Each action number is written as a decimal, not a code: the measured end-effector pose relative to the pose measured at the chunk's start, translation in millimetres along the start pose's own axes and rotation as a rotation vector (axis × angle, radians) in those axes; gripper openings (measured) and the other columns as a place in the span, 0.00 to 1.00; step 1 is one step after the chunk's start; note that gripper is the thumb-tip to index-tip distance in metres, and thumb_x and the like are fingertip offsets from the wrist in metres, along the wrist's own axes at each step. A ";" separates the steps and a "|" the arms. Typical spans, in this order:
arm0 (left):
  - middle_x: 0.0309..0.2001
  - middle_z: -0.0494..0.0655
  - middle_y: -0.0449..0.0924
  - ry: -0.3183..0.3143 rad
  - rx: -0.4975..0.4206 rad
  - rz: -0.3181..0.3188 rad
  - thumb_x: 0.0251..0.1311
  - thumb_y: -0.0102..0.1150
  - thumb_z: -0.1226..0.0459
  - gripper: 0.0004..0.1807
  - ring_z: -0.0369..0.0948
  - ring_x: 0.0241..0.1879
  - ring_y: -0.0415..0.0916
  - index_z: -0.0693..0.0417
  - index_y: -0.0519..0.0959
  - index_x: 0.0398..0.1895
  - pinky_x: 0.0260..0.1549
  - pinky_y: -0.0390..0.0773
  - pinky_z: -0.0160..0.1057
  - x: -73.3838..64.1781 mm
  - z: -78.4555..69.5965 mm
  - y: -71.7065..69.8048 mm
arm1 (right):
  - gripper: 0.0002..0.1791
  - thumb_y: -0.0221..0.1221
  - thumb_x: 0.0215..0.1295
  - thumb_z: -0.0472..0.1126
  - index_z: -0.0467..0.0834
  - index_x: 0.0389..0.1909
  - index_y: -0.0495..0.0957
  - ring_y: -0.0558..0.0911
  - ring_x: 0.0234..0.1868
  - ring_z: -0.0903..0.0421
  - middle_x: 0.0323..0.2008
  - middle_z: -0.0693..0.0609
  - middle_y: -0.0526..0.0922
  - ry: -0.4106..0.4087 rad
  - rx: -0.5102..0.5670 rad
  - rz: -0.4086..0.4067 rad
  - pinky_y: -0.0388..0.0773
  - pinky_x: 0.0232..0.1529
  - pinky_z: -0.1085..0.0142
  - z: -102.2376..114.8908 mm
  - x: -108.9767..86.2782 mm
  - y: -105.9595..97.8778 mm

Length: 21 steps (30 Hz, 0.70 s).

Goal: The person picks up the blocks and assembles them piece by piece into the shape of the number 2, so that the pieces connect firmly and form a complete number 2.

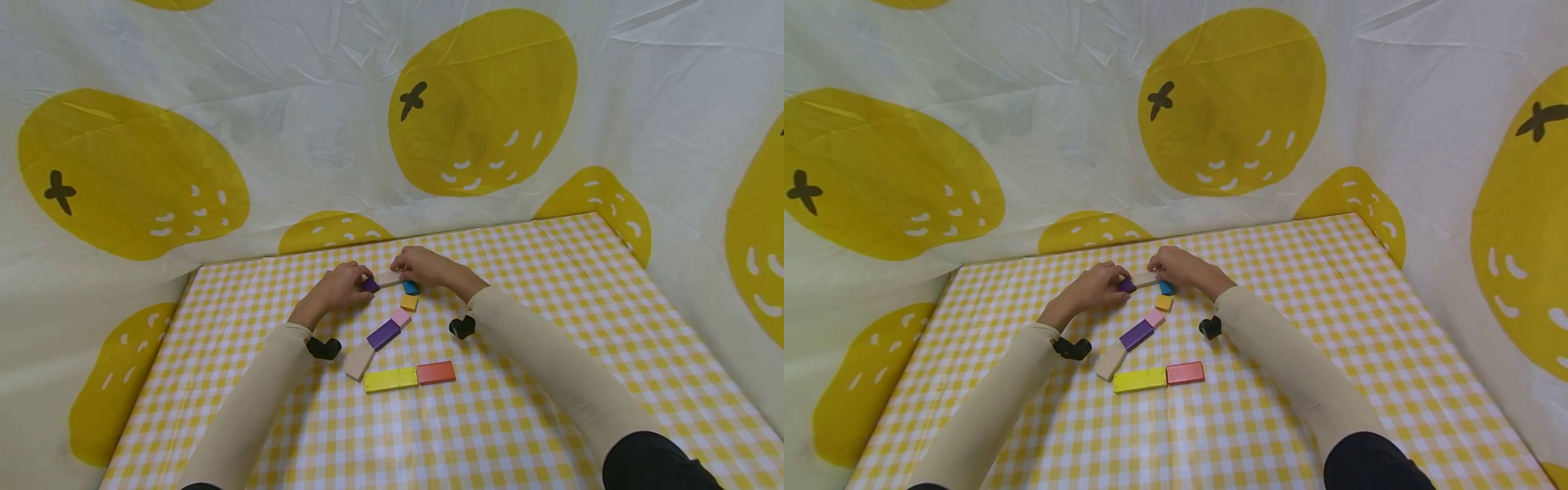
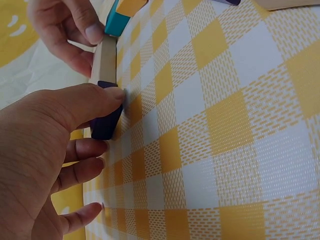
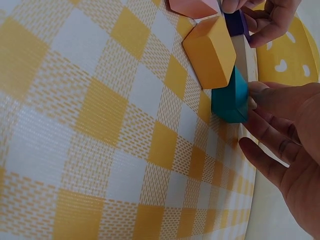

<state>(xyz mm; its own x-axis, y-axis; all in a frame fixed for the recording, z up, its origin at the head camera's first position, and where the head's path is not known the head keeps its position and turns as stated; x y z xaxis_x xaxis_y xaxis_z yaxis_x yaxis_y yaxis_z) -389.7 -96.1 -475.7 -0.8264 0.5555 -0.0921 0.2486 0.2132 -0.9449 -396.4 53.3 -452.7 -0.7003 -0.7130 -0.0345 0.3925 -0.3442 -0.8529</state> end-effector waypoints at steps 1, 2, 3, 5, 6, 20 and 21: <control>0.45 0.48 0.78 0.000 0.000 0.002 0.65 0.67 0.52 0.22 0.46 0.44 0.75 0.49 0.80 0.58 0.46 0.74 0.56 -0.1 -0.3 0.0 | 0.16 0.60 0.72 0.34 0.35 0.58 0.82 0.81 0.50 0.45 0.50 0.39 0.81 0.000 -0.004 -0.004 0.81 0.51 0.57 -1.0 -0.1 0.1; 0.45 0.48 0.78 0.000 -0.001 0.003 0.65 0.67 0.52 0.22 0.46 0.44 0.75 0.49 0.80 0.59 0.46 0.74 0.56 -0.2 -0.8 -0.2 | 0.16 0.60 0.72 0.34 0.35 0.58 0.82 0.81 0.49 0.46 0.49 0.39 0.81 0.006 -0.004 -0.007 0.81 0.51 0.57 -2.4 -0.4 0.3; 0.45 0.48 0.78 0.001 -0.002 0.003 0.65 0.67 0.52 0.22 0.46 0.44 0.75 0.49 0.80 0.59 0.46 0.74 0.56 -0.3 -1.0 -0.2 | 0.16 0.60 0.72 0.35 0.35 0.58 0.82 0.81 0.49 0.47 0.49 0.40 0.81 0.010 -0.006 -0.010 0.80 0.50 0.57 -4.0 -0.8 0.5; 0.45 0.48 0.78 0.005 -0.003 0.004 0.65 0.67 0.52 0.23 0.46 0.44 0.75 0.49 0.80 0.59 0.45 0.73 0.55 -0.6 -1.6 -0.5 | 0.17 0.60 0.72 0.36 0.36 0.58 0.81 0.81 0.48 0.47 0.49 0.40 0.81 0.028 0.000 -0.011 0.80 0.50 0.58 -7.3 -2.3 0.7; 0.45 0.47 0.78 0.006 -0.004 0.004 0.65 0.67 0.52 0.23 0.46 0.44 0.75 0.49 0.80 0.59 0.45 0.73 0.54 -0.7 -1.8 -0.6 | 0.17 0.61 0.72 0.36 0.35 0.59 0.81 0.81 0.48 0.47 0.49 0.40 0.81 0.033 0.001 -0.011 0.80 0.50 0.58 -8.5 -3.4 0.7; 0.44 0.46 0.77 0.014 -0.002 -0.002 0.65 0.67 0.52 0.24 0.44 0.43 0.73 0.49 0.79 0.62 0.43 0.72 0.51 -0.1 -4.1 -0.3 | 0.28 0.67 0.68 0.43 0.35 0.65 0.74 0.82 0.50 0.49 0.55 0.42 0.78 0.102 0.064 0.046 0.81 0.51 0.61 -17.1 -14.7 4.3; 0.44 0.46 0.77 0.015 -0.004 -0.002 0.65 0.67 0.52 0.24 0.44 0.43 0.73 0.49 0.79 0.61 0.43 0.72 0.51 -0.1 -4.4 -0.3 | 0.29 0.67 0.68 0.43 0.35 0.65 0.74 0.82 0.50 0.49 0.55 0.42 0.77 0.105 0.064 0.045 0.81 0.51 0.61 -17.3 -14.8 4.5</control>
<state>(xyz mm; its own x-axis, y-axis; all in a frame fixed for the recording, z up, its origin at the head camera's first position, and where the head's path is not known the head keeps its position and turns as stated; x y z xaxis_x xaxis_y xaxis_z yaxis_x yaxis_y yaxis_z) -387.4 -92.7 -474.0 -0.8192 0.5672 -0.0851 0.2486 0.2175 -0.9439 -394.6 72.9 -465.0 -0.7385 -0.6616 -0.1298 0.4600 -0.3537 -0.8144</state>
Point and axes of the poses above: each hand's wrist, its own x-axis towards the middle knuckle, its own y-axis out of the palm, z = x × y, the point moved 8 cm from there along x, towards the middle knuckle
